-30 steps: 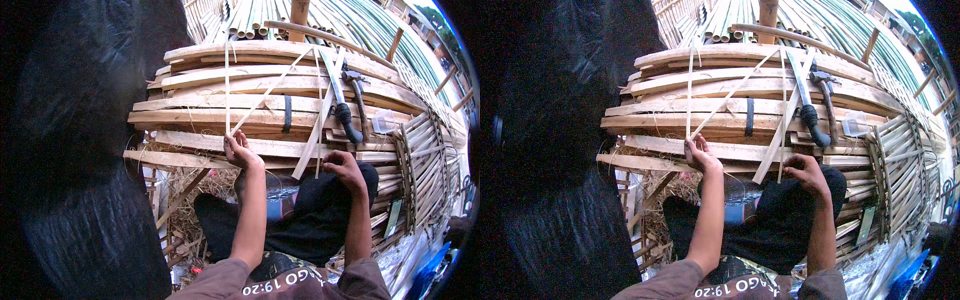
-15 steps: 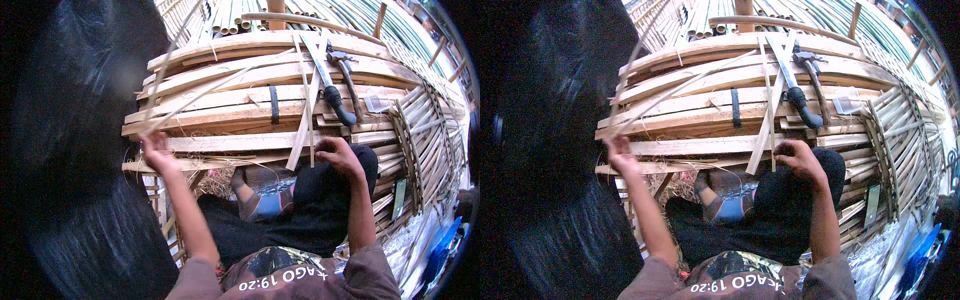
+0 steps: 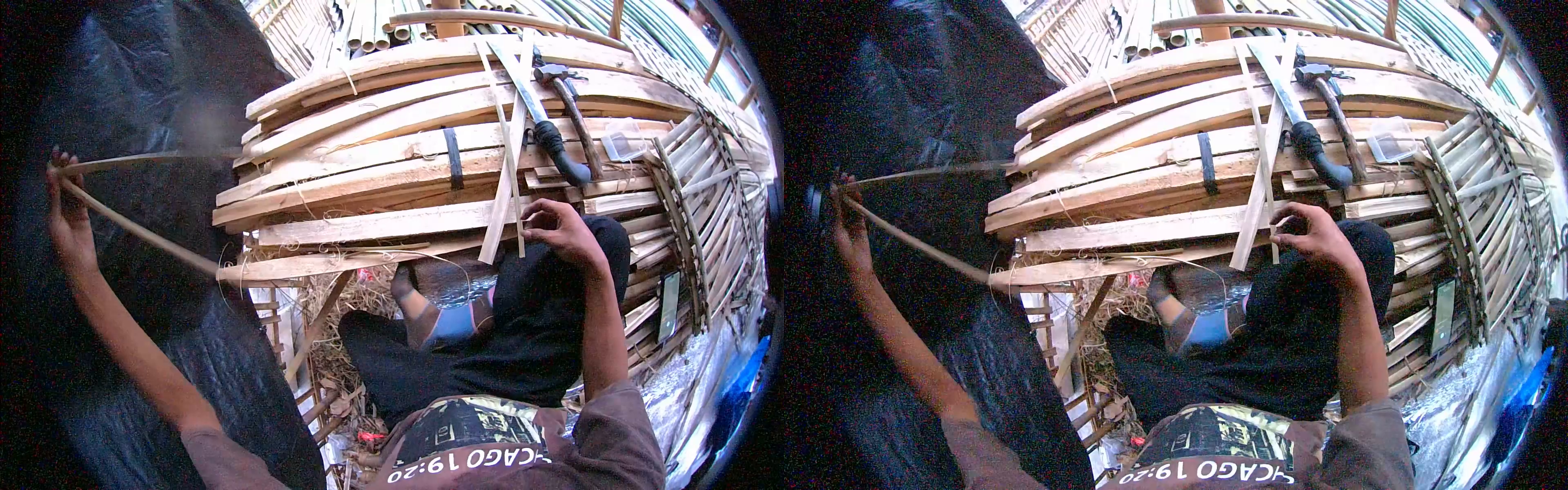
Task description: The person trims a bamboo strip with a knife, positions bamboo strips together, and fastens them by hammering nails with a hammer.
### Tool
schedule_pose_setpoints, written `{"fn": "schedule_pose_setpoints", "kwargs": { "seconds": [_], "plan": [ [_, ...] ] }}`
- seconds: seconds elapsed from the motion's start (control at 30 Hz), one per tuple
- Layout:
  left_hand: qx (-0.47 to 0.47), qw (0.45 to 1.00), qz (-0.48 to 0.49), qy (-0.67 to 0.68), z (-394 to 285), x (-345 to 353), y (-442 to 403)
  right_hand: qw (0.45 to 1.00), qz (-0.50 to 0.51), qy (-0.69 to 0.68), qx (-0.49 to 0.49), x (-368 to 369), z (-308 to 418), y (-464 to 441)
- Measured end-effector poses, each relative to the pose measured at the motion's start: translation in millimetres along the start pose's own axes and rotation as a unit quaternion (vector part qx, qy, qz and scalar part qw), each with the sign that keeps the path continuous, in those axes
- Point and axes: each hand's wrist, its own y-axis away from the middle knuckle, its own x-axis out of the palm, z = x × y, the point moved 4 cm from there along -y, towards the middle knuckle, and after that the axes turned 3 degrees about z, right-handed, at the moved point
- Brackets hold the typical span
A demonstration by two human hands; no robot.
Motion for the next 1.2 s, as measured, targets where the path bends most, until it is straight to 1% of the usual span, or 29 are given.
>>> {"fn": "schedule_pose_setpoints", "kwargs": {
  "seconds": [0.03, 0.07, 0.1, 0.17, 0.2, 0.23, 0.27, 0.3, 0.33, 0.4, 0.47, 0.53, 0.6, 0.63, 0.67, 0.73, 0.77, 0.83, 0.87, 0.93, 0.97, 1.0, 1.07, 1.2],
  "plan": [
    [0.155, 0.929, 0.085, -0.326, -17, 20, 5, 1.0, 0.001, 0.0, -0.001, 0, 1, 0],
    [0.287, 0.725, 0.158, -0.606, -21, 44, 13, 1.0, 0.002, -0.001, 0.003, -1, 1, 1],
    [0.105, 0.932, 0.115, -0.329, -6, 47, -5, 1.0, 0.005, -0.002, 0.007, 0, 0, 0],
    [0.041, 0.955, 0.194, -0.22, 23, 87, 2, 1.0, 0.006, -0.019, 0.012, 1, -3, 0],
    [0.0, 0.958, 0.258, -0.124, 50, 109, 4, 0.999, 0.003, -0.034, 0.018, 0, -5, 0],
    [-0.04, 0.947, 0.317, -0.025, 74, 133, 14, 0.999, 0.001, -0.046, 0.028, 0, -12, -2],
    [-0.052, 0.923, 0.373, 0.082, 83, 178, 44, 0.999, 0.006, -0.045, 0.023, 1, -10, -2],
    [-0.054, 0.924, 0.303, -0.226, 100, 201, 60, 0.998, 0.005, -0.053, 0.017, 1, -7, -1],
    [-0.149, 0.907, 0.386, -0.082, 136, 220, 69, 0.998, 0.005, -0.062, 0.012, 1, -4, 0],
    [-0.213, 0.87, 0.437, -0.081, 186, 257, 98, 0.998, 0.005, -0.064, 0.016, 2, -3, 1],
    [-0.279, 0.845, 0.452, -0.064, 216, 290, 126, 0.997, 0.015, -0.068, 0.025, 2, -4, 2],
    [-0.302, 0.807, 0.496, -0.11, 248, 316, 142, 0.997, 0.01, -0.073, 0.033, 3, -9, 3],
    [-0.358, 0.78, 0.51, -0.057, 274, 340, 161, 1.0, 0.003, -0.013, 0.02, 2, -4, 4],
    [-0.37, 0.77, 0.516, -0.066, 282, 351, 168, 0.999, 0.0, 0.003, 0.05, 2, -1, 5],
    [-0.382, 0.764, 0.515, -0.074, 291, 361, 173, 1.0, -0.001, 0.026, 0.008, 1, -3, 2],
    [-0.346, 0.77, 0.525, -0.11, 292, 382, 179, 0.998, -0.006, 0.056, -0.03, 1, -3, 1],
    [-0.348, 0.764, 0.532, -0.109, 297, 390, 181, 0.998, -0.009, 0.052, -0.022, 2, -4, 1],
    [-0.261, 0.754, 0.573, -0.187, 304, 404, 182, 0.997, -0.007, 0.073, -0.012, 1, 0, 1],
    [-0.264, 0.75, 0.577, -0.186, 310, 407, 186, 0.998, -0.007, 0.07, -0.006, 1, 0, 1],
    [-0.195, 0.765, 0.591, -0.165, 311, 416, 188, 0.996, -0.024, 0.08, -0.031, 1, 5, 1],
    [-0.219, 0.757, 0.584, -0.194, 316, 416, 189, 0.996, -0.024, 0.076, -0.027, 1, 5, 1],
    [-0.22, 0.755, 0.586, -0.194, 312, 420, 189, 0.996, -0.025, 0.084, -0.036, 0, 7, 1],
    [-0.2, 0.782, 0.544, -0.229, 303, 424, 184, 0.994, -0.027, 0.092, -0.046, -1, 10, 0],
    [-0.175, 0.797, 0.538, -0.211, 312, 430, 176, 0.992, -0.036, 0.115, -0.031, 0, 14, 1]
  ]
}}
